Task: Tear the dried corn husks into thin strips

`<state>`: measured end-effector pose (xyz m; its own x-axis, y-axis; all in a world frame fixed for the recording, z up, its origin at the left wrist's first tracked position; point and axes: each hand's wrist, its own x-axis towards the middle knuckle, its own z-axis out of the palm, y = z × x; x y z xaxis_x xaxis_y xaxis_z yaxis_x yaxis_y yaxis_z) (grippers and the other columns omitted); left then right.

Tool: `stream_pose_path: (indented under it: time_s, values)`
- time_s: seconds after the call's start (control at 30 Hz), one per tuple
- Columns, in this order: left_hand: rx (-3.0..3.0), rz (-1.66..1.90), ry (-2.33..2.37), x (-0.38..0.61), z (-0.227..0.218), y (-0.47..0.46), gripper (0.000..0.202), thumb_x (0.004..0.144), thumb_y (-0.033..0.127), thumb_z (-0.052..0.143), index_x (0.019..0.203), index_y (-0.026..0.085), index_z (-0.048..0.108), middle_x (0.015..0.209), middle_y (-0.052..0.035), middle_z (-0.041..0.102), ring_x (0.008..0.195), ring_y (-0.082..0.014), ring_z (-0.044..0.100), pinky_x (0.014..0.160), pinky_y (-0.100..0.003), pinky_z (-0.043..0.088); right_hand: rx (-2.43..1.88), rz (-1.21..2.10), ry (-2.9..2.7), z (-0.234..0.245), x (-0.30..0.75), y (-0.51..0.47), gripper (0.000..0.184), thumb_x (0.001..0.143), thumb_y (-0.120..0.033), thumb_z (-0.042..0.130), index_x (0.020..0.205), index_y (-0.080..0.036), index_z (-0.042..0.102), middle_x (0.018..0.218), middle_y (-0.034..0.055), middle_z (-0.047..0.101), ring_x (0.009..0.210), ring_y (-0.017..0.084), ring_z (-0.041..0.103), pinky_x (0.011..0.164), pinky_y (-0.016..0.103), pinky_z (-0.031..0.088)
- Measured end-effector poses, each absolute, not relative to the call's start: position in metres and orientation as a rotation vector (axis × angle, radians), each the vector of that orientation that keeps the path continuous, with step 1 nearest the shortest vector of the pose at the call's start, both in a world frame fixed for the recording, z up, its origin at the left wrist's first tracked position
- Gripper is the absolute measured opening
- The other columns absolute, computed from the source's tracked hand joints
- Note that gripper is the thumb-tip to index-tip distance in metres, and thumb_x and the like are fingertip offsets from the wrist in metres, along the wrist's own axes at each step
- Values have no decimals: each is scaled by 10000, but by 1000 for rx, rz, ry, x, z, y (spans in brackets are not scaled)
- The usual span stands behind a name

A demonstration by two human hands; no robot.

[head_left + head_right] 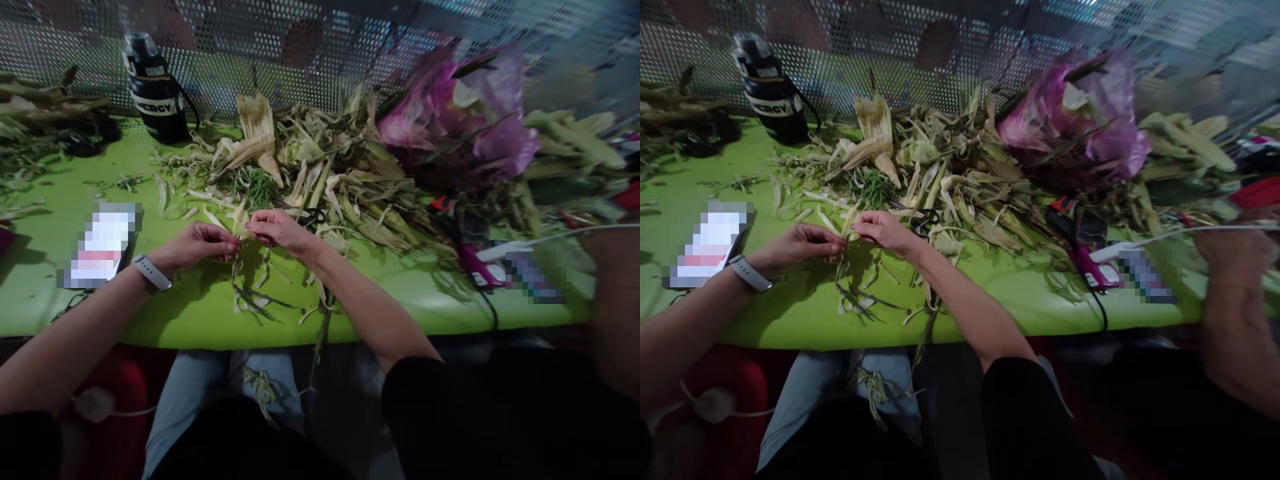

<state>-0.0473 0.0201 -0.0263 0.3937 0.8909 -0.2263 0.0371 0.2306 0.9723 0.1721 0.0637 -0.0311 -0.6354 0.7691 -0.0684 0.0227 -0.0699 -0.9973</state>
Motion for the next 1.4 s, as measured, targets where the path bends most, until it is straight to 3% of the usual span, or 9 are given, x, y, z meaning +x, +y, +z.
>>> stream_pose_path:
  time_s: [0.23, 0.33, 0.4, 0.5, 0.73, 0.9, 1.07, 1.3, 1.4]
  values:
    - [1038, 1186, 990, -50, -18, 20, 265, 724, 277, 840, 952, 206, 727, 1100, -41, 729, 950, -143, 683, 717, -197, 544, -602, 1774, -1350, -28, 170, 62, 294, 808, -326, 717, 684, -208, 478, 582, -57, 502, 604, 97, 500, 732, 274, 485]
    - [958, 1356, 1178, -51, -20, 23, 194, 792, 358, 777, 823, 197, 674, 890, -2, 702, 755, -94, 651, 571, -163, 476, -559, 1767, -1284, -27, 168, 60, 282, 825, -321, 683, 681, -220, 464, 590, -46, 500, 628, 116, 511, 805, 320, 506]
    - [1054, 1349, 1261, -49, -23, 22, 369, 867, 485, 674, 672, 174, 634, 667, 3, 625, 569, -74, 566, 501, -176, 423, -560, 1758, -1251, -27, 166, 58, 284, 830, -323, 672, 678, -225, 453, 593, -45, 493, 634, 120, 509, 825, 332, 507]
    - [1275, 1079, 1200, -43, -27, 15, 533, 899, 598, 570, 602, 165, 665, 578, -27, 614, 534, -108, 581, 559, -235, 483, -542, 1762, -1265, -27, 164, 55, 278, 827, -339, 677, 680, -221, 473, 606, -41, 512, 642, 119, 512, 828, 324, 500]
    - [967, 900, 967, -36, -31, 12, 314, 697, 384, 862, 898, 164, 766, 903, -54, 769, 763, -142, 717, 718, -234, 586, -582, 1649, -1614, -27, 163, 50, 274, 827, -418, 694, 719, -187, 594, 747, 0, 637, 747, 127, 588, 839, 319, 483]
    - [916, 1059, 921, -44, -34, 20, 248, 715, 316, 862, 870, 158, 749, 835, -37, 758, 747, -115, 718, 729, -200, 599, -652, 1409, -1795, -12, 172, 48, 239, 811, -353, 708, 698, -171, 602, 1043, 54, 665, 923, 144, 614, 873, 322, 494]
    - [951, 1412, 987, -46, -25, 23, 252, 734, 300, 841, 910, 147, 746, 831, -38, 748, 769, -119, 719, 771, -224, 593, -829, 1530, -2078, 20, 205, 51, 262, 833, -437, 681, 857, -177, 673, 1112, 72, 670, 672, 93, 606, 639, 283, 512]
    - [972, 1530, 1056, -45, -24, 26, 220, 720, 296, 843, 861, 152, 754, 785, -27, 734, 702, -100, 690, 767, -238, 592, -1568, 327, -2453, 17, 239, 80, 381, 839, -318, 652, 1199, -192, 666, 1101, 114, 662, 853, 222, 617, 694, 315, 448]
    - [987, 1526, 1063, -44, -25, 25, 217, 713, 296, 851, 845, 156, 752, 772, -27, 734, 681, -104, 690, 753, -240, 598, -1668, 76, -2531, 0, 233, 89, 228, 863, -232, 584, 1036, -168, 718, 1071, 139, 658, 924, 261, 620, 712, 333, 455]
